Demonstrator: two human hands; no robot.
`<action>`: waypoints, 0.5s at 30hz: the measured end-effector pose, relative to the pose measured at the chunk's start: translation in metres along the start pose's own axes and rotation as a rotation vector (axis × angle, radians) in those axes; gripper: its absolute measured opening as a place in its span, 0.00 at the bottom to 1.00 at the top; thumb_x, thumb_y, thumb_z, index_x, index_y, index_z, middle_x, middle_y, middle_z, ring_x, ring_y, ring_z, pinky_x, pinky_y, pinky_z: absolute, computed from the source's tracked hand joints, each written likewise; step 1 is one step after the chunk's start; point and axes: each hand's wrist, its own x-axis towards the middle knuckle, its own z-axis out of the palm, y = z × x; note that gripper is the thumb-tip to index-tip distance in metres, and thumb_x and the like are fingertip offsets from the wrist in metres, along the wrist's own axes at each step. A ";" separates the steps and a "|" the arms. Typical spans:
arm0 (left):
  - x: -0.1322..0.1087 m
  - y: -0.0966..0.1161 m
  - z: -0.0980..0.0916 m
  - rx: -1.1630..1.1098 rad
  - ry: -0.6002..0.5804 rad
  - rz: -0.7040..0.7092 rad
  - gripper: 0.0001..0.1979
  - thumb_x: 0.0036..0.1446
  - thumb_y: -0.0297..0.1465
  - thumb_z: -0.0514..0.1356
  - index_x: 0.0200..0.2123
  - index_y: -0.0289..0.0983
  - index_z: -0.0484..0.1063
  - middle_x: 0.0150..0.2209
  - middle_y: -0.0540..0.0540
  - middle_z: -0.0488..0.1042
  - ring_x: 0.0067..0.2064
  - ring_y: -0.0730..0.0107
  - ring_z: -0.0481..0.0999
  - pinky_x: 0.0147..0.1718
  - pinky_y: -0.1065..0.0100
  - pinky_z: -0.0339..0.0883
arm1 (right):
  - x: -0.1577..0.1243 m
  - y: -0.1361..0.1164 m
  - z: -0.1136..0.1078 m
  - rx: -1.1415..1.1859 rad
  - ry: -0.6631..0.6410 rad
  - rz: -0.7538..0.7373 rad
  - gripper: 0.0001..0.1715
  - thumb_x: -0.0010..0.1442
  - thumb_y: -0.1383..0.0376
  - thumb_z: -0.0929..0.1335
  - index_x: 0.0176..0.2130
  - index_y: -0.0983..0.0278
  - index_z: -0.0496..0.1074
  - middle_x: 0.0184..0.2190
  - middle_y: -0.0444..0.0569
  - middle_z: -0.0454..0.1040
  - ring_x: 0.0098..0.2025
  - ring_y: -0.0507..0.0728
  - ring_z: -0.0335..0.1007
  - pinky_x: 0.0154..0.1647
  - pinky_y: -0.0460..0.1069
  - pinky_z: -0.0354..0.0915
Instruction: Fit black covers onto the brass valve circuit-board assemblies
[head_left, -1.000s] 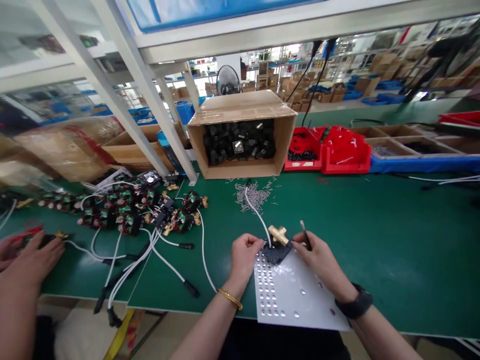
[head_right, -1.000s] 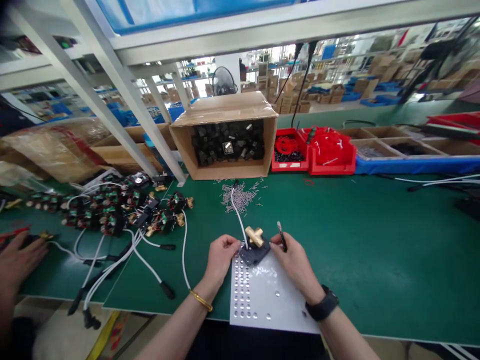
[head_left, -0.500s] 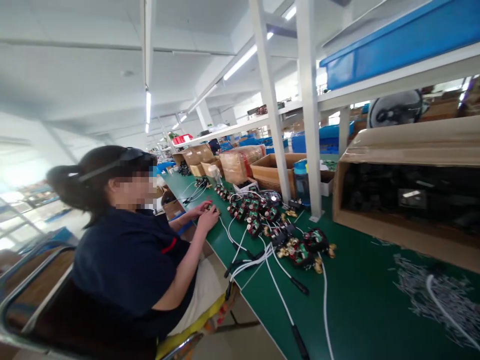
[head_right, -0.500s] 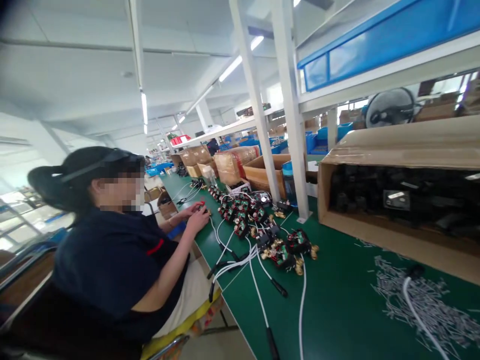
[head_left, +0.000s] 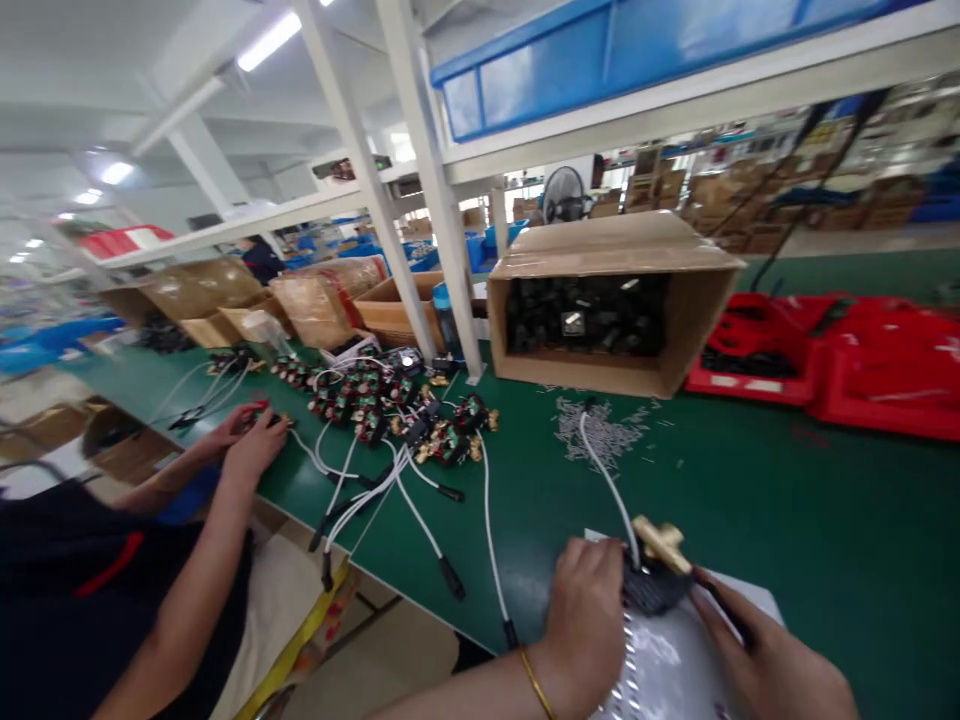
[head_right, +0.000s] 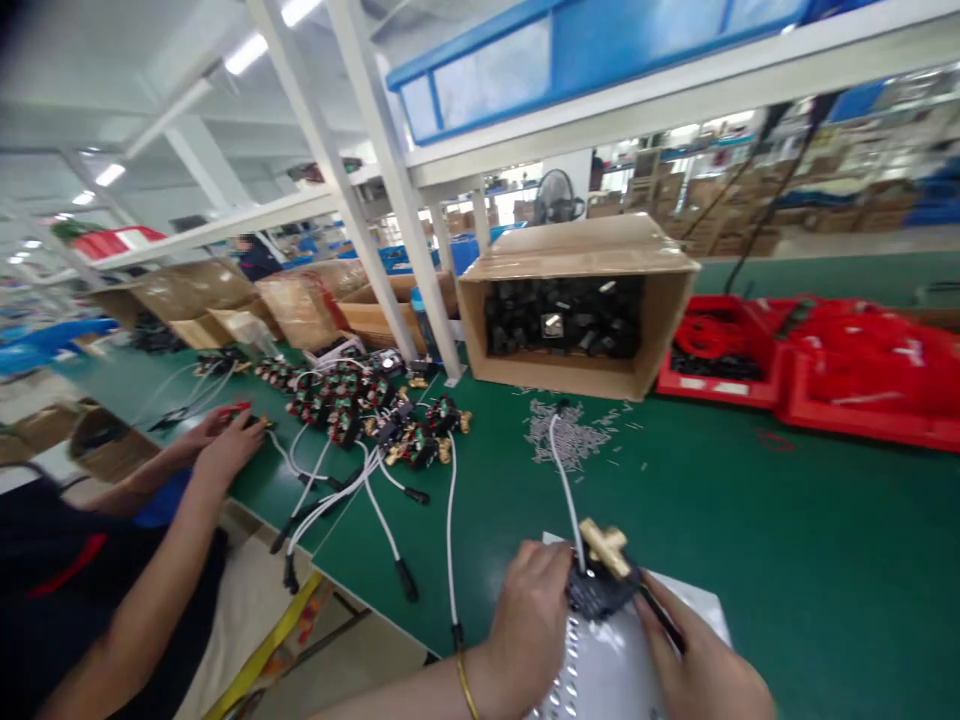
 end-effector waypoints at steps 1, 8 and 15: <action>-0.004 -0.006 0.005 0.003 -0.009 0.028 0.21 0.57 0.22 0.47 0.51 0.39 0.66 0.48 0.40 0.71 0.49 0.58 0.66 0.50 0.59 0.60 | 0.000 0.001 -0.009 -0.012 0.014 0.019 0.21 0.51 0.46 0.63 0.41 0.49 0.74 0.26 0.52 0.77 0.27 0.68 0.74 0.23 0.57 0.67; 0.078 -0.059 -0.039 0.141 0.127 -0.138 0.10 0.56 0.24 0.51 0.39 0.37 0.69 0.38 0.44 0.73 0.41 0.64 0.71 0.42 0.65 0.63 | 0.096 -0.023 -0.037 -0.166 0.004 -0.034 0.11 0.57 0.63 0.63 0.38 0.64 0.72 0.37 0.50 0.77 0.40 0.59 0.72 0.39 0.49 0.65; 0.147 -0.074 -0.021 0.280 0.102 -0.171 0.06 0.50 0.26 0.61 0.34 0.37 0.69 0.35 0.44 0.73 0.40 0.61 0.72 0.38 0.65 0.62 | 0.170 -0.053 0.003 -0.319 -0.049 -0.038 0.05 0.56 0.65 0.69 0.34 0.65 0.70 0.34 0.52 0.73 0.36 0.59 0.70 0.33 0.48 0.61</action>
